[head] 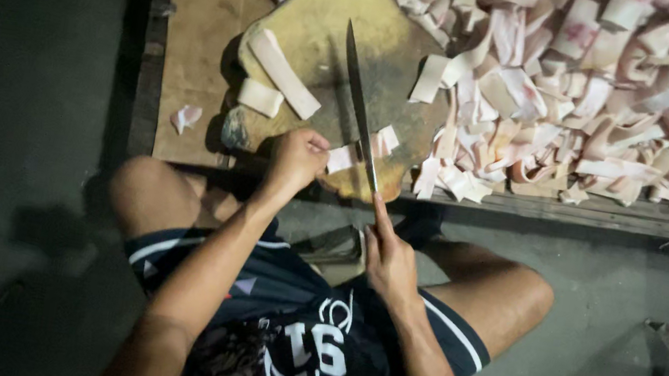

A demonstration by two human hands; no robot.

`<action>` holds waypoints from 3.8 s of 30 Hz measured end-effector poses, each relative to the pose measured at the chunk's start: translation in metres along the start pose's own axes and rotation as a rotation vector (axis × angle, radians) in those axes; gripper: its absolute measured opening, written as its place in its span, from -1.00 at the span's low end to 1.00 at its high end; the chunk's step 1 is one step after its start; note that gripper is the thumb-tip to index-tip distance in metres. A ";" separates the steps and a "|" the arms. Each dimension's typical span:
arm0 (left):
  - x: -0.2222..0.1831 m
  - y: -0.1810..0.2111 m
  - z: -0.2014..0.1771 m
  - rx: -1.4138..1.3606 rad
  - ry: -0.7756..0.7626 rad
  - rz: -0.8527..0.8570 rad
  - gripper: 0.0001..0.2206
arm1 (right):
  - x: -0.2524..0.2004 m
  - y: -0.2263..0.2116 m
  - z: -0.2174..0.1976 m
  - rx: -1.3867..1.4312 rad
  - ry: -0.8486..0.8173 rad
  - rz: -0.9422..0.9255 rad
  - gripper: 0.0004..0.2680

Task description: The person sits on the floor and uses a large knife to cut strips of raw meat into small pieces on a wooden cutting board. The cut pieces accumulate on the board and a nearby tray.

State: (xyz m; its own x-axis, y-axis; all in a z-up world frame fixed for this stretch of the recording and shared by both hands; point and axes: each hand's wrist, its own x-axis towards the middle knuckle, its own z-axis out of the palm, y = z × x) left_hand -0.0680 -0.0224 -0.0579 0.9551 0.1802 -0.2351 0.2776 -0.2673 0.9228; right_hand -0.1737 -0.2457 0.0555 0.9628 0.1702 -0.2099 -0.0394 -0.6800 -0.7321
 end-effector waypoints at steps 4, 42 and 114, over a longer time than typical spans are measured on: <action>-0.001 0.002 -0.005 0.118 0.024 0.024 -0.95 | -0.023 -0.014 -0.027 0.074 0.161 -0.207 -0.54; -0.056 0.046 -0.017 0.303 0.305 0.427 -0.68 | -0.030 0.070 0.006 0.448 0.226 -0.139 -0.53; 0.003 0.003 -0.045 -0.119 -0.307 -0.284 -0.70 | -0.010 0.019 -0.001 -0.169 0.052 -0.093 -0.51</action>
State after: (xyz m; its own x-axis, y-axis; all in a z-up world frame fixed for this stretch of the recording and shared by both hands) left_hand -0.0694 0.0202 -0.0419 0.8341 -0.0635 -0.5480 0.5370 -0.1339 0.8329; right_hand -0.1837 -0.2610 0.0445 0.9728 0.2041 -0.1092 0.0920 -0.7737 -0.6268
